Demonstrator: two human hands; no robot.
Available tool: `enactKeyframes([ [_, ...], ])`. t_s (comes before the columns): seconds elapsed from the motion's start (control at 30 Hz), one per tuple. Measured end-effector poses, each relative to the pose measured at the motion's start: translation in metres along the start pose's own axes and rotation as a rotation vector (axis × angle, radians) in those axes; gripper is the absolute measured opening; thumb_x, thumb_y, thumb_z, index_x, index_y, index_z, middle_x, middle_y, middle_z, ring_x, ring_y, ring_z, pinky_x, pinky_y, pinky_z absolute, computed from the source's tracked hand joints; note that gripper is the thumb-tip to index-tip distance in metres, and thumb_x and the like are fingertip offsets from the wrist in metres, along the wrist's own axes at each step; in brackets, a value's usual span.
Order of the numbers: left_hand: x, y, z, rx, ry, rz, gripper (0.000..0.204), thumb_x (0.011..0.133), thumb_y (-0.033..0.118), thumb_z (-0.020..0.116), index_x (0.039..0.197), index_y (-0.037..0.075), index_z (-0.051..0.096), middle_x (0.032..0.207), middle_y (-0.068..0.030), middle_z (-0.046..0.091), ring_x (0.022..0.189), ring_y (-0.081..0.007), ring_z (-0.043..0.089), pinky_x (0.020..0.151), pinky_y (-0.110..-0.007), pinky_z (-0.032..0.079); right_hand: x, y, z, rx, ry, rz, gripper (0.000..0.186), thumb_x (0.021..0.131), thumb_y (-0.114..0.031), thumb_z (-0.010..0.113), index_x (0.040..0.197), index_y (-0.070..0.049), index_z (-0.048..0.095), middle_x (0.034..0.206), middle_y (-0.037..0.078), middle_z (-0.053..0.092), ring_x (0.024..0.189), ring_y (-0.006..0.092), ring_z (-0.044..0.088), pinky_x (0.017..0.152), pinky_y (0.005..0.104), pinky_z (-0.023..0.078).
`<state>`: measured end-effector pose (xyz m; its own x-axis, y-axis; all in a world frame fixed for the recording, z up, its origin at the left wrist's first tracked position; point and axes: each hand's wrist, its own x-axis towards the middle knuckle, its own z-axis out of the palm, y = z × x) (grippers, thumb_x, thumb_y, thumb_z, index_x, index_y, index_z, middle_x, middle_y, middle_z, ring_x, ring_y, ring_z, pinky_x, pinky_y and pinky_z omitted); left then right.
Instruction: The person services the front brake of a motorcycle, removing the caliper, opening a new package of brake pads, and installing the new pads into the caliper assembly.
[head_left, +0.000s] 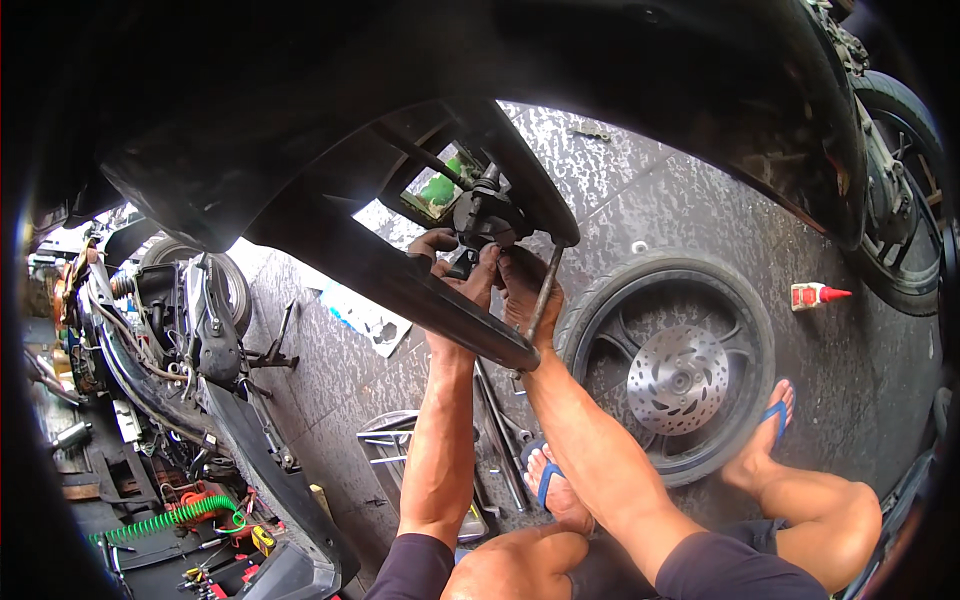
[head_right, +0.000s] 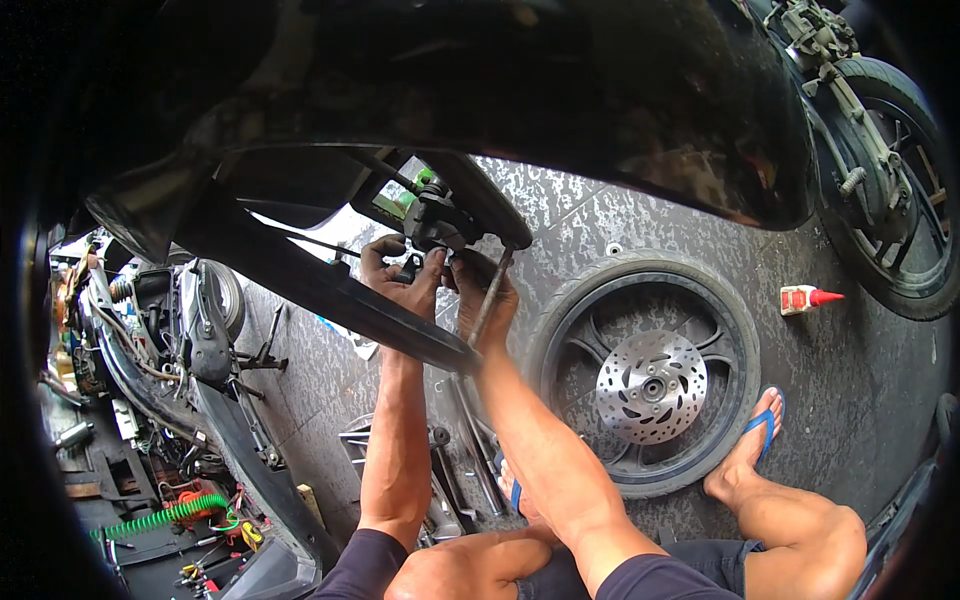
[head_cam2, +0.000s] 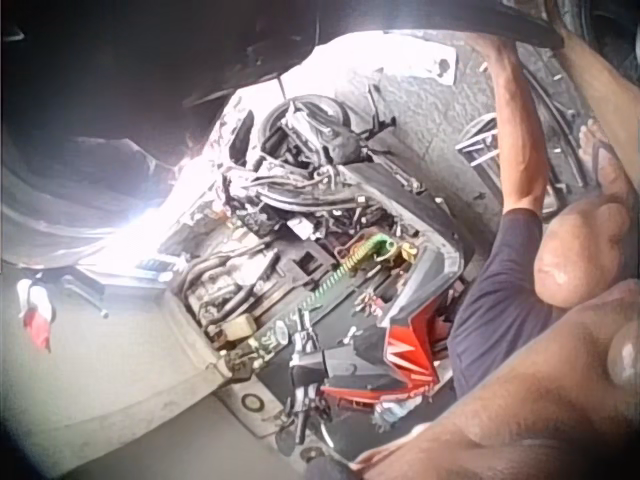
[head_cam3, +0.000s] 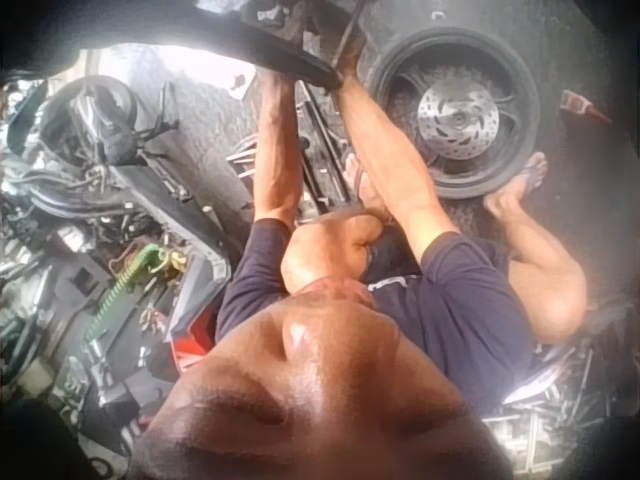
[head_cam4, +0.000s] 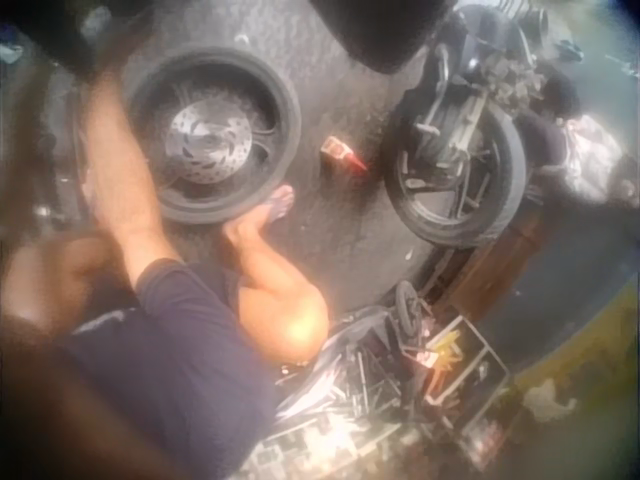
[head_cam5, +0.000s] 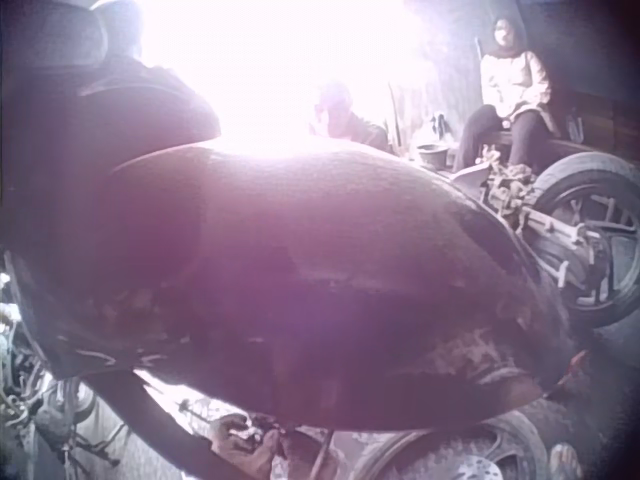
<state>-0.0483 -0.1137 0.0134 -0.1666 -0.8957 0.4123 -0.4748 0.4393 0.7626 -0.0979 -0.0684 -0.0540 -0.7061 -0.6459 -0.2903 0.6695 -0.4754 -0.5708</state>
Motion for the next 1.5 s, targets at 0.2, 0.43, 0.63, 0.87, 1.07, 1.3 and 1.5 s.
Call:
enactKeyframes([
  [0.2,0.006,0.010,0.000,0.096,-0.023,-0.060,0.044,0.076,0.016,0.084,0.107,0.004,0.055,0.065,0.0001,0.052,0.055,-0.0067,0.051,0.048,-0.023,0.038,-0.007,-0.002,0.015,-0.090,0.038,-0.007,0.020,0.092,-0.006,0.070,0.108,0.006,0.068,0.096,0.009,0.071,0.080,0.0141,0.066,0.071,0.0289,0.055],
  [0.43,0.012,0.005,0.011,0.256,0.017,0.039,0.051,0.073,0.026,0.085,0.107,0.005,0.054,0.063,-0.0020,0.053,0.053,-0.0127,0.051,0.049,-0.032,0.040,0.010,0.012,0.006,-0.012,0.012,-0.015,0.024,0.092,-0.013,0.072,0.107,0.006,0.068,0.094,0.009,0.071,0.082,0.0132,0.065,0.073,0.0295,0.055],
  [0.63,0.012,0.000,0.006,0.215,0.001,-0.046,0.050,0.074,0.029,0.083,0.109,0.006,0.054,0.059,-0.0024,0.051,0.053,-0.0164,0.052,0.051,-0.034,0.042,0.001,0.010,0.015,-0.126,0.048,-0.140,0.021,0.092,-0.010,0.070,0.105,0.007,0.069,0.095,0.008,0.072,0.083,0.0135,0.066,0.075,0.0300,0.055],
  [0.87,0.015,0.007,0.007,0.289,-0.015,-0.030,0.050,0.075,0.030,0.081,0.110,0.005,0.056,0.060,-0.0055,0.053,0.055,-0.0197,0.055,0.053,-0.036,0.044,0.012,0.019,0.013,-0.159,0.030,-0.047,0.016,0.093,-0.011,0.069,0.098,0.005,0.070,0.092,0.007,0.071,0.079,0.0115,0.063,0.071,0.0283,0.051],
  [1.07,0.021,0.011,0.006,0.256,-0.002,0.082,0.051,0.074,0.029,0.080,0.112,0.002,0.057,0.085,-0.0166,0.069,0.064,-0.0289,0.065,0.063,-0.040,0.050,0.021,0.014,0.016,-0.116,-0.034,0.035,0.017,0.094,-0.014,0.069,0.096,0.002,0.069,0.086,0.004,0.068,0.073,0.0088,0.057,0.064,0.0267,0.047],
  [1.3,0.023,0.018,0.003,0.254,-0.036,-0.013,0.051,0.074,0.028,0.079,0.111,0.001,0.058,0.092,-0.0190,0.071,0.072,-0.0303,0.070,0.067,-0.039,0.052,0.019,0.005,0.010,-0.426,-0.075,-0.068,0.024,0.093,-0.018,0.070,0.104,0.003,0.069,0.087,0.005,0.069,0.076,0.0091,0.060,0.065,0.0277,0.049],
  [1.5,0.024,0.017,0.005,0.251,-0.047,-0.025,0.050,0.073,0.028,0.079,0.110,0.001,0.058,0.092,-0.0189,0.071,0.073,-0.0312,0.071,0.068,-0.040,0.053,0.025,0.007,0.008,-0.420,-0.102,-0.127,0.029,0.095,-0.022,0.068,0.107,0.004,0.070,0.088,0.005,0.070,0.077,0.0099,0.061,0.066,0.0281,0.051],
])
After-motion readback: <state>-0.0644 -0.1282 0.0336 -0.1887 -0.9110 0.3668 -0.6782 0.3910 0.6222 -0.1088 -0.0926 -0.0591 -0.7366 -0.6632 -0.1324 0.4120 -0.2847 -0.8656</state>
